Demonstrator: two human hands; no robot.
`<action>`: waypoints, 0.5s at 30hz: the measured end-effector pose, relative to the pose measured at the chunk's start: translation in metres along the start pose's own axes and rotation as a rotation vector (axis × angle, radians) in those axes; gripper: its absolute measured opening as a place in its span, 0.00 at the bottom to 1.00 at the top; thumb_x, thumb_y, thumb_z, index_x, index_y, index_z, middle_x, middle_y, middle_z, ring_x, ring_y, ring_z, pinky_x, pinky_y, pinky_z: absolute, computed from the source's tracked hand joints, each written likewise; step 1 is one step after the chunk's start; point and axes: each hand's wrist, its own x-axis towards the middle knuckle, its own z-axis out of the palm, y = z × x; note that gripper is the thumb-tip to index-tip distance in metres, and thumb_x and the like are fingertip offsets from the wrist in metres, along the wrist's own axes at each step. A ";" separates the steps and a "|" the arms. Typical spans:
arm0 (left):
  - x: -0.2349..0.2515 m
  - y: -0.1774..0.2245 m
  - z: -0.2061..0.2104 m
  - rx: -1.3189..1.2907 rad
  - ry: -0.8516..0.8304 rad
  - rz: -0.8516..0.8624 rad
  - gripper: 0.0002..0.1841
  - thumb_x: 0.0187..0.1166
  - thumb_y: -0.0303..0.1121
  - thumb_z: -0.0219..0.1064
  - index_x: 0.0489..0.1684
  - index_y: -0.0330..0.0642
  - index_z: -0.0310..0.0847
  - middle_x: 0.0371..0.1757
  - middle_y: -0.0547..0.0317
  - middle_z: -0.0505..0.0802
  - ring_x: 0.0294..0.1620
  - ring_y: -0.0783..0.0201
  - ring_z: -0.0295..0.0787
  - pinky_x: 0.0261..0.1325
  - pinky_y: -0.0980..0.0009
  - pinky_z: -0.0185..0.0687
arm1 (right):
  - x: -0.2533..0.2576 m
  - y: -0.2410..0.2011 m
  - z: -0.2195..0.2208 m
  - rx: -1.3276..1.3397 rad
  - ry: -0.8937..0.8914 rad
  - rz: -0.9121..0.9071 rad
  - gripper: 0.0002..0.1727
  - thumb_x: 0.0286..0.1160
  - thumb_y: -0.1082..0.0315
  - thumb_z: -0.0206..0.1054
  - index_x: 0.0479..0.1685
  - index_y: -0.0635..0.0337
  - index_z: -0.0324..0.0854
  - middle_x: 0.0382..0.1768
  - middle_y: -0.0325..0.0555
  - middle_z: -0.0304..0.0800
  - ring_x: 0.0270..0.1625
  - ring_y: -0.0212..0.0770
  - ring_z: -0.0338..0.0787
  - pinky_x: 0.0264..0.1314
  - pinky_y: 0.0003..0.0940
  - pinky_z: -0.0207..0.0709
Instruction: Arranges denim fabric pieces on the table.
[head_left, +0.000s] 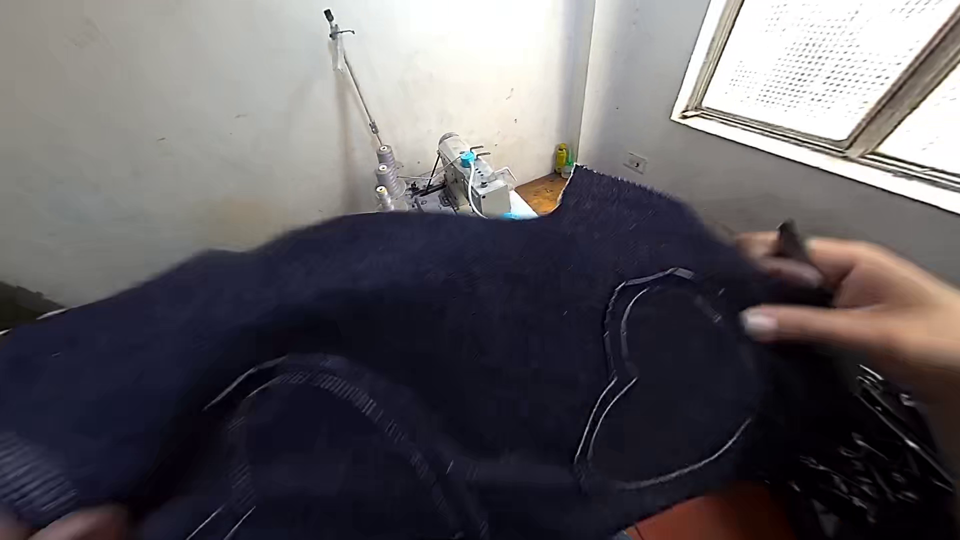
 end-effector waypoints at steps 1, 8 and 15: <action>0.003 -0.008 0.022 0.005 -0.009 -0.069 0.11 0.90 0.35 0.58 0.51 0.52 0.90 0.50 0.86 0.93 0.56 0.90 0.85 0.63 0.83 0.81 | 0.016 -0.007 -0.020 -0.096 0.033 0.021 0.12 0.55 0.68 0.80 0.26 0.41 0.81 0.25 0.24 0.85 0.24 0.18 0.81 0.22 0.14 0.74; -0.010 -0.083 0.205 0.478 -0.217 -0.459 0.21 0.87 0.39 0.58 0.32 0.29 0.87 0.21 0.43 0.88 0.26 0.47 0.90 0.35 0.46 0.85 | 0.140 0.123 -0.021 -0.843 -0.087 0.426 0.20 0.59 0.64 0.87 0.42 0.66 0.85 0.34 0.64 0.88 0.41 0.68 0.89 0.43 0.72 0.79; -0.029 -0.105 0.233 0.568 -0.369 -0.573 0.21 0.89 0.41 0.55 0.34 0.32 0.86 0.23 0.45 0.89 0.29 0.45 0.91 0.36 0.45 0.86 | 0.083 0.161 0.198 -0.242 -0.319 0.255 0.51 0.59 0.29 0.76 0.79 0.58 0.77 0.59 0.55 0.90 0.58 0.55 0.90 0.61 0.59 0.83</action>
